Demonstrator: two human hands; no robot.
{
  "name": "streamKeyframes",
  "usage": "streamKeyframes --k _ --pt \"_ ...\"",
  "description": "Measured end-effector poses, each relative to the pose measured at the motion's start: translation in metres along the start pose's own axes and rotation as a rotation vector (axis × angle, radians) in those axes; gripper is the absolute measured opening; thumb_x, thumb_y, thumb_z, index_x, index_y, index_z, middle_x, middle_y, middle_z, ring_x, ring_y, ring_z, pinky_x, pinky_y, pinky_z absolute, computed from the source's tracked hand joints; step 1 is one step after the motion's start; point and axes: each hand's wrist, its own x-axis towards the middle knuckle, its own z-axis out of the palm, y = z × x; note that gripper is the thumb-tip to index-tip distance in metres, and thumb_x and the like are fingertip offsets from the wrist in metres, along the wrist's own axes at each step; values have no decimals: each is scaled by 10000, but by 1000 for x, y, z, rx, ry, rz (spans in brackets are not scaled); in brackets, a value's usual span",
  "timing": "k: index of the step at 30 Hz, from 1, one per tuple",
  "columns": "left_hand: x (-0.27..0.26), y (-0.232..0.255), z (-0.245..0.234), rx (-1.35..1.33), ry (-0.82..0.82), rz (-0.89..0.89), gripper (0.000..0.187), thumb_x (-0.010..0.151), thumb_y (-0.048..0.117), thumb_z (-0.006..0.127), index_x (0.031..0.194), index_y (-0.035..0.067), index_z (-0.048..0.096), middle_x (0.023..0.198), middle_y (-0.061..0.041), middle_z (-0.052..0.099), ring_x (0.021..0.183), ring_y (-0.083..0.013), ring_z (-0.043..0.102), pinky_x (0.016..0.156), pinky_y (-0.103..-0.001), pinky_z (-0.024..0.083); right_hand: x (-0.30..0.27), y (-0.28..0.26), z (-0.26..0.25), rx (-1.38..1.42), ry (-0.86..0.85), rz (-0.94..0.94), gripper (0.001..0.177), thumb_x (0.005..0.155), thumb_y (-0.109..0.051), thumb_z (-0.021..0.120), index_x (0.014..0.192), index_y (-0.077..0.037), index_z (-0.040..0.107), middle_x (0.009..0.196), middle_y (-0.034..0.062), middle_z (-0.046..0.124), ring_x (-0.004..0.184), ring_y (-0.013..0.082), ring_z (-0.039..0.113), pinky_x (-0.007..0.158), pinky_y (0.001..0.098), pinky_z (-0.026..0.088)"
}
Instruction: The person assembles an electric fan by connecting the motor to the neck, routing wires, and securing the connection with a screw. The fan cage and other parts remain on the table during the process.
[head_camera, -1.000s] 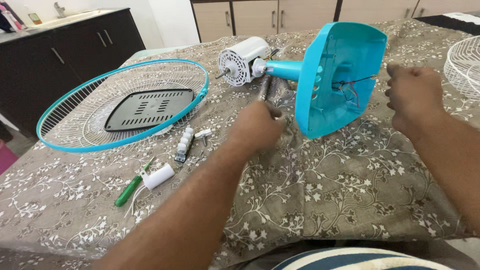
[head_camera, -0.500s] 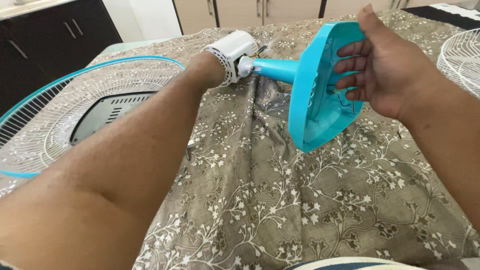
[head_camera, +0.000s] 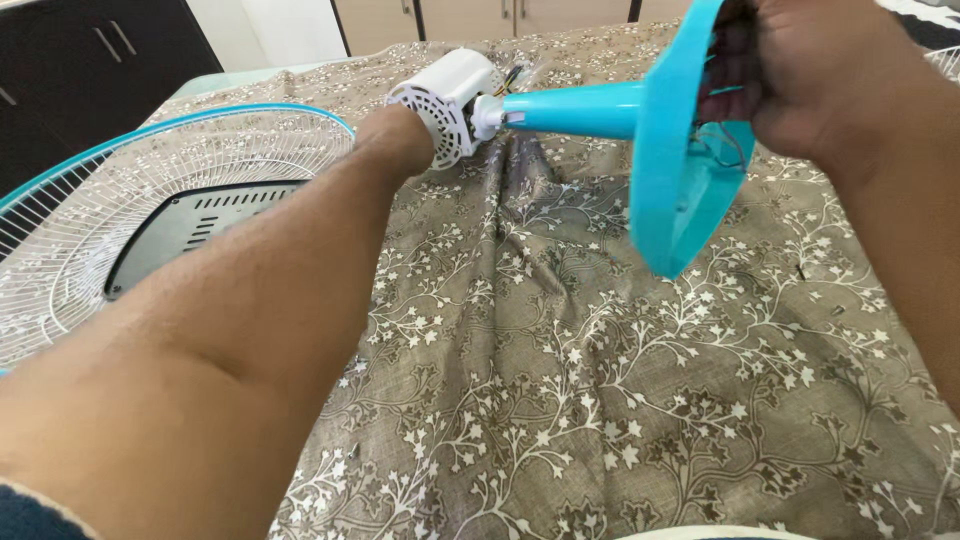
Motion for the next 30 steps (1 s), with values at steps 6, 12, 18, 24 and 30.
streamKeyframes --k 6,12,18,24,30 --pt "-50 42 -9 -599 -47 -175 292 991 159 567 1200 0 694 1144 -175 716 1013 -257 694 823 -371 559 22 37 -63 -50 185 -154 285 1043 -414 602 893 -171 612 813 4 647 752 143 670 734 380 587" --pt "-74 73 -11 -1107 -278 -223 264 1008 83 464 1114 -65 655 823 -157 716 575 -185 632 474 -325 484 36 66 -91 -75 338 -175 275 1039 -402 609 910 -159 616 833 14 650 767 150 672 743 386 587" --pt "-86 75 -10 -1140 -334 -122 299 994 81 435 1055 -78 681 719 -151 708 529 -200 630 438 -332 458 35 74 -96 -84 387 -212 267 1035 -391 616 927 -147 620 852 23 654 782 157 675 752 393 587" --pt "-56 46 -15 -780 275 -229 307 992 190 545 1065 -52 718 954 -192 730 850 -309 713 688 -392 520 34 81 -97 -90 409 -233 260 1031 -379 622 944 -134 624 872 33 657 798 165 677 761 399 587" --pt "3 31 -12 -1155 159 -365 273 984 195 630 1074 -48 714 958 -158 720 749 -214 648 575 -378 463 25 86 -105 -101 459 -282 255 1027 -368 629 962 -122 628 892 42 661 813 172 679 771 406 587"
